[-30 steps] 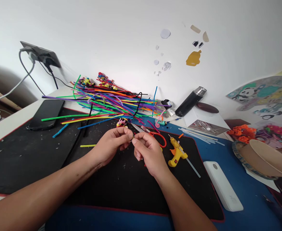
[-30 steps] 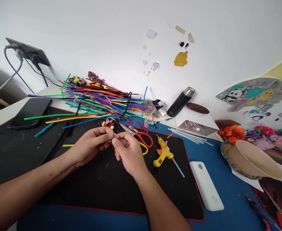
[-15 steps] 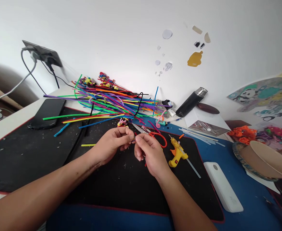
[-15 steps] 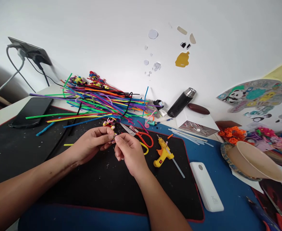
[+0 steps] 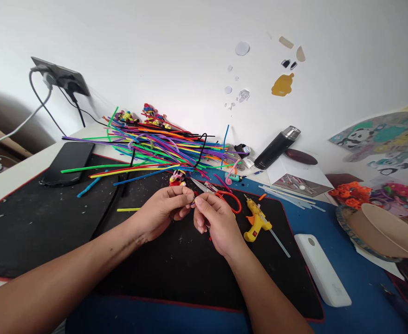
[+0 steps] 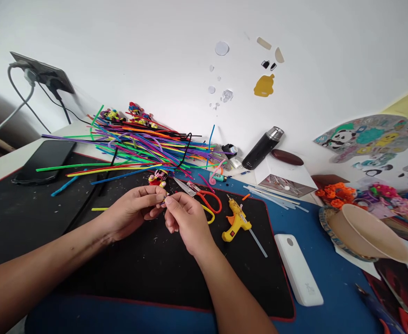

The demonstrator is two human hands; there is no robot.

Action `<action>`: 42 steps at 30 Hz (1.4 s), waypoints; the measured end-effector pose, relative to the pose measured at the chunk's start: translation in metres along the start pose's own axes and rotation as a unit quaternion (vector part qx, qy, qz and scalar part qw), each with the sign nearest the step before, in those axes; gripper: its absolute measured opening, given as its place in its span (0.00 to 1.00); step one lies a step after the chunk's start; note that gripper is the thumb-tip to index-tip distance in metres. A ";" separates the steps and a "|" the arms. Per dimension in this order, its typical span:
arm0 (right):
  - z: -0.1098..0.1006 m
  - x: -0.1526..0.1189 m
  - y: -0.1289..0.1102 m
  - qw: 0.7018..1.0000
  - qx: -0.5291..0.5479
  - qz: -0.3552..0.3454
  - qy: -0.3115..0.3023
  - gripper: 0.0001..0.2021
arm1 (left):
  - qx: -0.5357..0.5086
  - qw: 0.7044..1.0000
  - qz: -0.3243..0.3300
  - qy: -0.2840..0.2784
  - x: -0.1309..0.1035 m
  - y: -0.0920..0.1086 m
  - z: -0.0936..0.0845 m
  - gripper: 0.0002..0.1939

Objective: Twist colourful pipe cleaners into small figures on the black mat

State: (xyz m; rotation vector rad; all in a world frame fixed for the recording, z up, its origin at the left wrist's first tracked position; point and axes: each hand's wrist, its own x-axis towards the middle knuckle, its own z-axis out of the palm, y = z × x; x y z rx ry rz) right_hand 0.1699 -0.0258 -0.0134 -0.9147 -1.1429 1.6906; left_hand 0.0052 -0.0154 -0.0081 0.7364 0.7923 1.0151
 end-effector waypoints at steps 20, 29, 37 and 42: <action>-0.002 0.000 -0.005 0.999 -0.037 0.003 -0.015 0.17 | 0.001 0.999 -0.025 -0.021 -0.001 -0.002 -0.002 0.18; -0.002 0.000 -0.001 0.999 -0.030 0.001 -0.017 0.16 | 0.014 1.000 -0.017 -0.020 -0.002 0.001 0.000 0.18; -0.002 0.000 -0.001 0.999 -0.036 0.002 -0.011 0.17 | 0.022 1.000 -0.013 -0.019 -0.002 0.001 -0.001 0.18; 0.000 0.000 -0.001 1.000 -0.031 0.003 0.005 0.17 | 0.017 1.000 -0.016 -0.014 -0.001 0.001 -0.001 0.19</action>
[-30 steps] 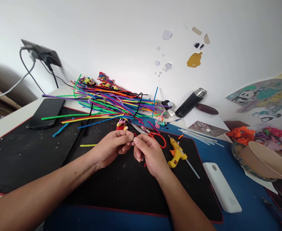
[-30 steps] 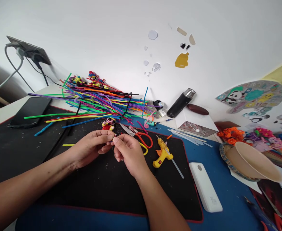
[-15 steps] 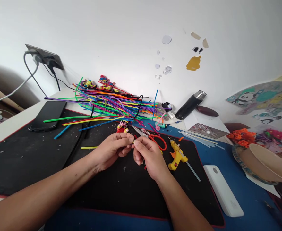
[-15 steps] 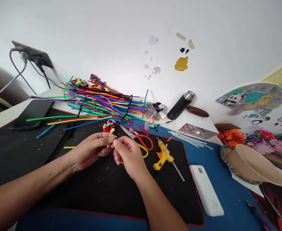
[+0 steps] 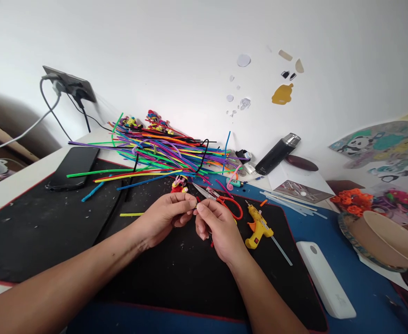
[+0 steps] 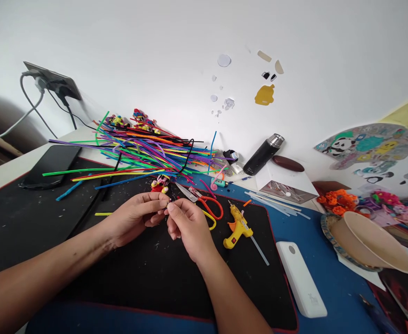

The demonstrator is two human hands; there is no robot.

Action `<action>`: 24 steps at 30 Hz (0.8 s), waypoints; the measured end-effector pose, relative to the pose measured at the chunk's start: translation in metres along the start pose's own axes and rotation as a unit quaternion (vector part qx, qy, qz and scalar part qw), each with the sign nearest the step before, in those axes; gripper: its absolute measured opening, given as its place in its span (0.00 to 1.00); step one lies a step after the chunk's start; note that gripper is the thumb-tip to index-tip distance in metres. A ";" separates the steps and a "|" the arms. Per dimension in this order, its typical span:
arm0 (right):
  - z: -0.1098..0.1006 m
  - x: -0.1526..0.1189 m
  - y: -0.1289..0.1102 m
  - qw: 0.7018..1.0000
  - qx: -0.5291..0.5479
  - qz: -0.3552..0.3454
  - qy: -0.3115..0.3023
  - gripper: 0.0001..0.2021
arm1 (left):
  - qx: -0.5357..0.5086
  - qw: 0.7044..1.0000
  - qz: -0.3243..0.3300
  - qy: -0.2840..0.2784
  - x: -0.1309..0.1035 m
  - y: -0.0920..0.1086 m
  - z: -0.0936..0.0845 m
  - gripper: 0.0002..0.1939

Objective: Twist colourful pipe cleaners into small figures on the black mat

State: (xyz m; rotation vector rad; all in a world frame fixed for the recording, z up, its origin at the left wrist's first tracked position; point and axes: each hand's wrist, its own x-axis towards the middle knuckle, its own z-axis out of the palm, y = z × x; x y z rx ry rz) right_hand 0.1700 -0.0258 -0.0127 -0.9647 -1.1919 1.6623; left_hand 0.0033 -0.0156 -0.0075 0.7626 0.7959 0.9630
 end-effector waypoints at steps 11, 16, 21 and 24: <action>0.001 0.000 0.000 1.000 0.006 0.008 0.001 0.18 | 0.015 1.000 0.012 0.003 0.000 -0.001 -0.001 0.18; 0.001 0.000 0.002 1.000 0.007 0.007 0.000 0.17 | 0.019 1.000 0.020 0.005 0.002 -0.003 -0.004 0.17; 0.001 0.001 0.002 1.000 -0.008 0.007 0.023 0.17 | 0.018 1.000 0.015 0.016 0.002 -0.004 -0.005 0.19; 0.000 0.001 0.001 0.999 -0.013 0.004 0.037 0.17 | 0.011 1.000 0.016 0.025 0.001 -0.004 -0.004 0.19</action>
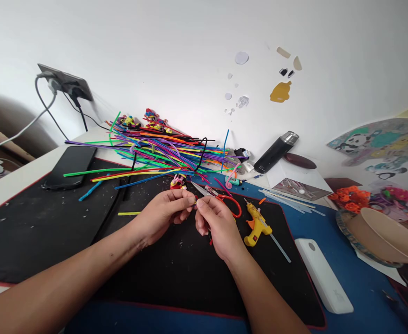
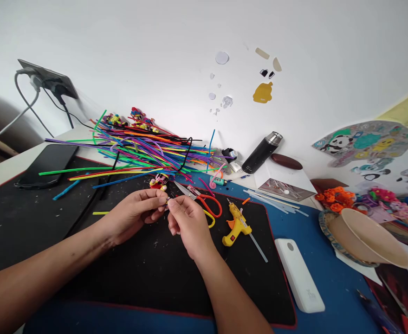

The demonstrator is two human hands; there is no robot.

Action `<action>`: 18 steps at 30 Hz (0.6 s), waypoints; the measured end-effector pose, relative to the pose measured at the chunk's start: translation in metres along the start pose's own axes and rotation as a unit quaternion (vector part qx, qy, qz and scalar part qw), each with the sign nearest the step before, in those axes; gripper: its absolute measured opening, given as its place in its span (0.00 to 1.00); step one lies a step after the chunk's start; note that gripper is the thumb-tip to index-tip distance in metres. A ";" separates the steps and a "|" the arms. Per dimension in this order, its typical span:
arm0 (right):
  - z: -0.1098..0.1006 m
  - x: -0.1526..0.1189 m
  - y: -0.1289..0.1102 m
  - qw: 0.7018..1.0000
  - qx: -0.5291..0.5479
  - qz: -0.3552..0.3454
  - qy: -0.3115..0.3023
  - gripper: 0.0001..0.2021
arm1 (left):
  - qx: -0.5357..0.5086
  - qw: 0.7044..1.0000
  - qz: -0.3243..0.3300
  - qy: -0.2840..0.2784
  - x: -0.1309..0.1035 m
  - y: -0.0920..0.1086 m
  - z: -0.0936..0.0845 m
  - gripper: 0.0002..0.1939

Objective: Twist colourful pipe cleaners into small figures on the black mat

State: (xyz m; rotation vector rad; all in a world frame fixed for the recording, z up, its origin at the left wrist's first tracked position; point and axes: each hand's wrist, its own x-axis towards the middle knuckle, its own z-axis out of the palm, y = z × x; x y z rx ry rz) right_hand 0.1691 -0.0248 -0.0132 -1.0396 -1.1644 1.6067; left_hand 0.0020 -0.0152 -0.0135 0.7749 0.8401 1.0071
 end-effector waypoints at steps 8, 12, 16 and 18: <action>0.001 0.001 0.000 1.000 0.011 -0.010 0.014 0.17 | -0.004 1.000 0.011 0.018 0.001 0.001 0.001 0.19; 0.001 0.001 0.000 1.000 0.014 -0.009 0.017 0.17 | 0.004 1.000 0.006 0.016 0.001 0.001 0.002 0.20; 0.002 0.001 0.000 1.000 0.012 -0.016 0.018 0.16 | -0.005 1.000 0.001 0.019 0.000 0.002 0.003 0.20; 0.002 0.001 -0.001 1.000 0.012 -0.017 0.018 0.16 | -0.012 1.000 -0.003 0.018 0.000 0.002 0.003 0.20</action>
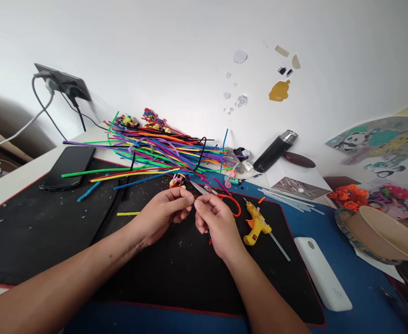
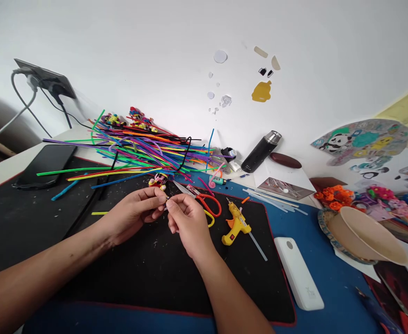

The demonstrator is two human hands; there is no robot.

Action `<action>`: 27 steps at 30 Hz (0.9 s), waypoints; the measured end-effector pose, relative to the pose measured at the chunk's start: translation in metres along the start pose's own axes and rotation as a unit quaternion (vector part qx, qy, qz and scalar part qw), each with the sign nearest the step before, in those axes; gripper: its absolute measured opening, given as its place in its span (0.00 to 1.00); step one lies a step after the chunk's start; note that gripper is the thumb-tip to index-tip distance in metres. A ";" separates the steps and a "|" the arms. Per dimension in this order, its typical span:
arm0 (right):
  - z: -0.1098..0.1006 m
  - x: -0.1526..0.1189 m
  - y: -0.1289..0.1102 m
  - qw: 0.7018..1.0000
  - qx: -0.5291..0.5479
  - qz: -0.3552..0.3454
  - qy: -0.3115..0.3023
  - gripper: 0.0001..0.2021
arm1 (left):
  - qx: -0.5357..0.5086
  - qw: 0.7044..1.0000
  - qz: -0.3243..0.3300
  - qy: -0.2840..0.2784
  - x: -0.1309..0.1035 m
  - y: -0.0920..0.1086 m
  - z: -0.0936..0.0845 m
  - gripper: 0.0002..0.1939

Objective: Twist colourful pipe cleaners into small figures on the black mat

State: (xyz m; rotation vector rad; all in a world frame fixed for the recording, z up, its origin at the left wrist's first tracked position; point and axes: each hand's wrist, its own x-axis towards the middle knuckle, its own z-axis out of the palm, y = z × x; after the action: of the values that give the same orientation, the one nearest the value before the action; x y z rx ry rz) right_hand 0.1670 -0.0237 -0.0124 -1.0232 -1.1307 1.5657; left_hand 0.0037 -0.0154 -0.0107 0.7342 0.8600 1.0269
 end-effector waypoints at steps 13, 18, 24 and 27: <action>-0.005 0.001 -0.003 0.998 -0.044 -0.028 0.017 0.12 | 0.005 0.999 -0.003 -0.039 0.001 0.002 -0.004 0.21; -0.008 0.001 -0.006 0.997 -0.067 -0.033 0.004 0.11 | 0.048 0.998 0.008 -0.050 0.004 0.004 -0.010 0.22; -0.008 0.000 -0.008 0.994 -0.100 -0.027 -0.021 0.10 | 0.175 0.979 0.079 -0.063 0.007 0.012 -0.018 0.18; -0.008 0.000 -0.010 0.992 -0.124 -0.022 -0.026 0.10 | 0.232 0.965 0.097 -0.076 0.006 0.016 -0.019 0.19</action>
State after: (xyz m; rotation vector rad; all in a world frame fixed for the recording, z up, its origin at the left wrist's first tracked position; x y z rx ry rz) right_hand 0.1769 -0.0203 -0.0051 -1.1157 -1.4006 1.4488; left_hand -0.0180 -0.0023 -0.0080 1.2981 0.9176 0.9331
